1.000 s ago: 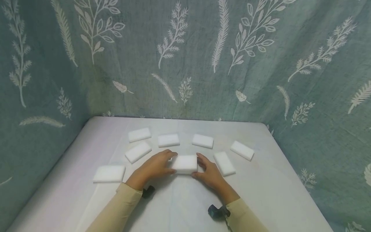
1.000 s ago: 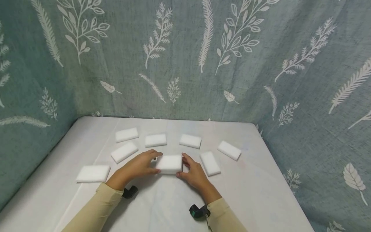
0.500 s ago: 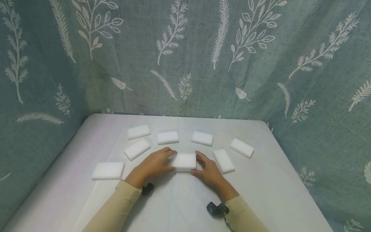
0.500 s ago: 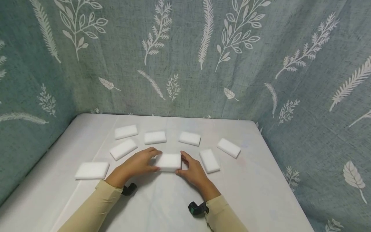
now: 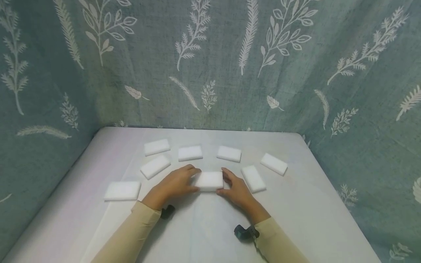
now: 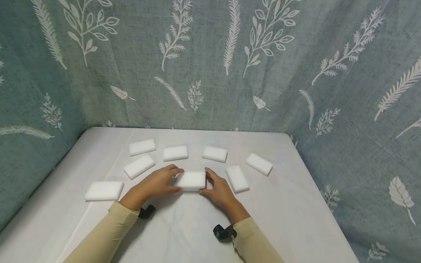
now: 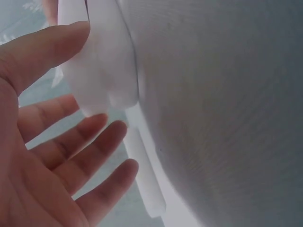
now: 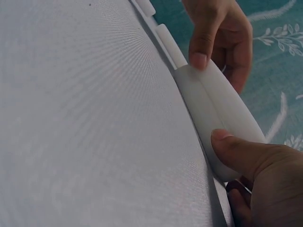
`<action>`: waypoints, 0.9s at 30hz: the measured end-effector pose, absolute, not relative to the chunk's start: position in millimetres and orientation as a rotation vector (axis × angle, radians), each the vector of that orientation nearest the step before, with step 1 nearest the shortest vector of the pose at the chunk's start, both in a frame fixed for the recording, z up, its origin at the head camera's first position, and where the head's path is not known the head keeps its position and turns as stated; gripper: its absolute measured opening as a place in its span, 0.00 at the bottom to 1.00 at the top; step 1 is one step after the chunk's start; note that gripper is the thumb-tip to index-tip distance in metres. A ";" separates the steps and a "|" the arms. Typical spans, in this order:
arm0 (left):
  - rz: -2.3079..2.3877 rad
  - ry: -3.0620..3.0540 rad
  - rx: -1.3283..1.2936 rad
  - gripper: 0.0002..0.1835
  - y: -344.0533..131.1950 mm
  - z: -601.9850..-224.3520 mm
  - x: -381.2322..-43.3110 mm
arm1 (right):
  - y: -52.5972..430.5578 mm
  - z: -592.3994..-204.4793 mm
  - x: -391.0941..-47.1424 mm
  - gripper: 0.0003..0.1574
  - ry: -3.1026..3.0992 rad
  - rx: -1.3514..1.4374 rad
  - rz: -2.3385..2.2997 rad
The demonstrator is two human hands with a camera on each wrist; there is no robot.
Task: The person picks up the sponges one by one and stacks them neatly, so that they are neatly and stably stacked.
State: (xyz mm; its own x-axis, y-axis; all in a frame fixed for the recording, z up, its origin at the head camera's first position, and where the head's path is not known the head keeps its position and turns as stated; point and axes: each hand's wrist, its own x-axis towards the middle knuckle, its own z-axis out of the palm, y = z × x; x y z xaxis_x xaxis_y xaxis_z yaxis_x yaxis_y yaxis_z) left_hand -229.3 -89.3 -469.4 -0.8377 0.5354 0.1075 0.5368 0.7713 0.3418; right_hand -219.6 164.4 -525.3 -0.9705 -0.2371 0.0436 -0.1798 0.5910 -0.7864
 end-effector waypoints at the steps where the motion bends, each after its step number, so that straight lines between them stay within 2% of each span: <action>1: -0.571 -2.959 -0.890 0.33 -89.0 -469.3 -229.5 | 164.3 -525.1 -219.7 0.58 2.744 -0.367 -1.344; 27: -0.565 -2.932 -0.931 0.33 -92.9 -467.9 -235.7 | 164.6 -519.6 -218.8 0.57 2.729 -0.362 -1.358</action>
State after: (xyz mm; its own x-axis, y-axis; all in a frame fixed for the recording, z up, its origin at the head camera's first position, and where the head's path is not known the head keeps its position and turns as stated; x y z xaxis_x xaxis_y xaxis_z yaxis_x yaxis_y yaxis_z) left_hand -235.7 -92.9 -467.9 -0.8228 0.5554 0.1202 0.5603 0.7576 0.3349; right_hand -218.8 164.6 -519.6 -0.9696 -0.2414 0.0399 -0.1775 0.5815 -0.7940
